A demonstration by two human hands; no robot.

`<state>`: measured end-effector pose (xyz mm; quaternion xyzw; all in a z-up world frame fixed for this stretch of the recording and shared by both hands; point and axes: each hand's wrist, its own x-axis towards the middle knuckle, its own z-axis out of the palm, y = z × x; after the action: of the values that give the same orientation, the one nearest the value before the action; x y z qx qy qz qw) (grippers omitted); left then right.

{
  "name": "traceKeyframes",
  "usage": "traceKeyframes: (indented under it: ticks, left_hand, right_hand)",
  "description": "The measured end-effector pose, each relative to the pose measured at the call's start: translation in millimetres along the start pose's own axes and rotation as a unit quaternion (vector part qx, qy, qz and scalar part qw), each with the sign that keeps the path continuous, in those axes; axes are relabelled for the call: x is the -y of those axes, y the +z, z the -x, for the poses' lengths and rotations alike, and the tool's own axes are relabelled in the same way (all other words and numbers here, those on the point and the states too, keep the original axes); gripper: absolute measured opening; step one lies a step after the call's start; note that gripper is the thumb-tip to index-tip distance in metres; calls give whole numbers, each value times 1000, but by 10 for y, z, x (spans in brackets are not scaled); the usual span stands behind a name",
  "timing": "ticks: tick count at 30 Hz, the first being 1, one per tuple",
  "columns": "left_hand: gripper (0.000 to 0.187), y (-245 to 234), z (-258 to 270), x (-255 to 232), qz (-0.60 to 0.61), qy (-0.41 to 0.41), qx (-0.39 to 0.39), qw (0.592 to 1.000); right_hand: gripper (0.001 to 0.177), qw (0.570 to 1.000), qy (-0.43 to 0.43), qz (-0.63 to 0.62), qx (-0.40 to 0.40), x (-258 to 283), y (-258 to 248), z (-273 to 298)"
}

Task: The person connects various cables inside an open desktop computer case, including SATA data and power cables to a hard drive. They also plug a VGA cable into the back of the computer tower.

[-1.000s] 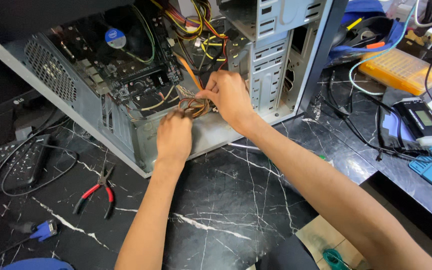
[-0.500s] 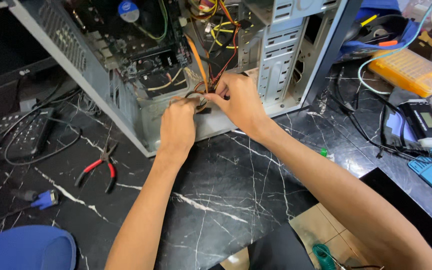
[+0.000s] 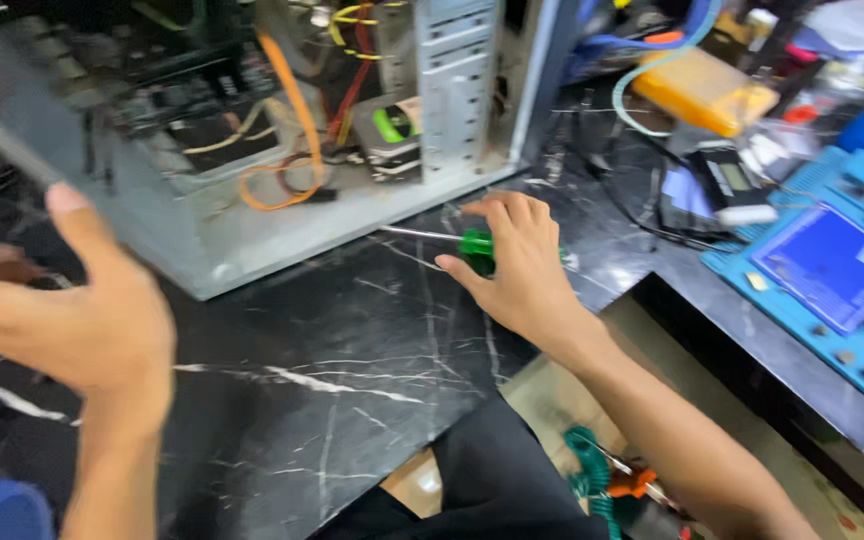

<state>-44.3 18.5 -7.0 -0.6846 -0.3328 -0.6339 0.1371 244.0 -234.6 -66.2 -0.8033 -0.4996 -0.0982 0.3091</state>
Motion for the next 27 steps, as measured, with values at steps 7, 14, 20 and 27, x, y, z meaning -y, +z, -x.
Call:
traceKeyframes:
  ticks: [7,14,20,27]
  left_hand:
    - [24,761,637,1340,49,-58,234,969]
    - [71,584,306,119,186,-199,210,939]
    - [48,568,383,207,168,-110,166,966]
    - [96,404,691,-164,181,-434,182,864]
  right_hand:
    - [31,996,-38,69,-28,-471,15,250]
    - [32,998,-10,52,-31,-804,-148,199]
    - [49,996,-23,69,-59,-790,-92,252]
    - [45,990,-47,28,-128,-290,-346,431]
